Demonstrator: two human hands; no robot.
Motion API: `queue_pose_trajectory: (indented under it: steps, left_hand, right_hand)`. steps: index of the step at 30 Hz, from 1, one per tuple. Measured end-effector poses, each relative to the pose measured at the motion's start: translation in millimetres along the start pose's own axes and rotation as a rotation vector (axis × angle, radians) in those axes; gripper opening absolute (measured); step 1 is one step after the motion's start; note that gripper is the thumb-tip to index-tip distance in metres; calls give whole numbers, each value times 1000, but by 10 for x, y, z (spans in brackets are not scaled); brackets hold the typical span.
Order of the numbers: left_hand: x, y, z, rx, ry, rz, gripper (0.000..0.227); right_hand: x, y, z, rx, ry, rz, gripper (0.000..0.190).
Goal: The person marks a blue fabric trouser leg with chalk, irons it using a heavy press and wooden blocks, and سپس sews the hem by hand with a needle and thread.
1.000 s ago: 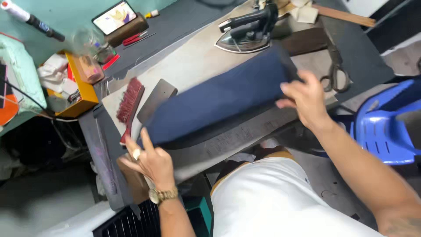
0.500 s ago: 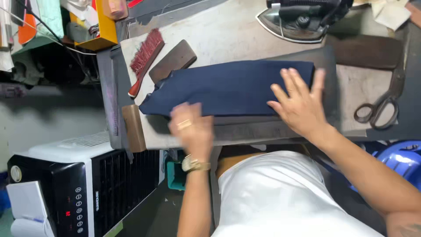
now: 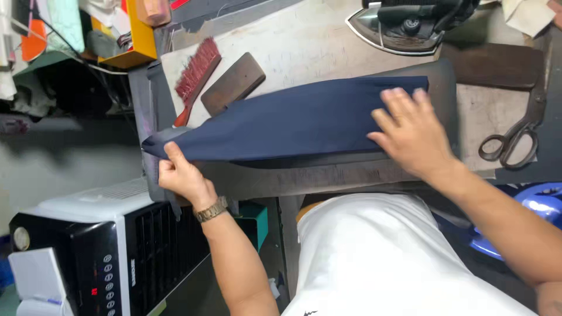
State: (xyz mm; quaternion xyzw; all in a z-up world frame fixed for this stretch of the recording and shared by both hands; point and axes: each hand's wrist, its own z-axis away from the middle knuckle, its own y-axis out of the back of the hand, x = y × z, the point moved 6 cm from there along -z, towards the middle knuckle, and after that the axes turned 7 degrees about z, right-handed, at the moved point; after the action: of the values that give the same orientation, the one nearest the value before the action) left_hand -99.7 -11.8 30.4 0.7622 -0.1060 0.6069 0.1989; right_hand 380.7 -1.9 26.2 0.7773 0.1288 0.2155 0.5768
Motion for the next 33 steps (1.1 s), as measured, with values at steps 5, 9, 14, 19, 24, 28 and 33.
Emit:
queue_pose_trajectory:
  steps: [5,9,14,19,24,28,33]
  left_hand:
    - [-681,186,42,-119,687,151,86]
    - [-529,77,-160,-198,535,91,39]
    - [144,-759,-22,-985,-271,-300,27]
    - [115,-954,13,-1146,-540,-684,29]
    - [44,-945,-43,-1196,-244,-277,21]
    - [187,-960,87,-926,-817,-685,16]
    - [565,-1094,886,-1322,-1012,-308,36]
  right_hand:
    - [435,134,226,11,-41,-53,31]
    - [302,239,34,141,-127,-313,28]
    - [-34,81,-320,78,-89,-341,25]
    - [-122,16,-373,69,-67,-260,26]
    - [-205,-198,-307,179,-124,-251,37]
    - [-140,-222,-306,183,-120,-251,38]
    - [-48,-248,-317,165,-93,-206,40]
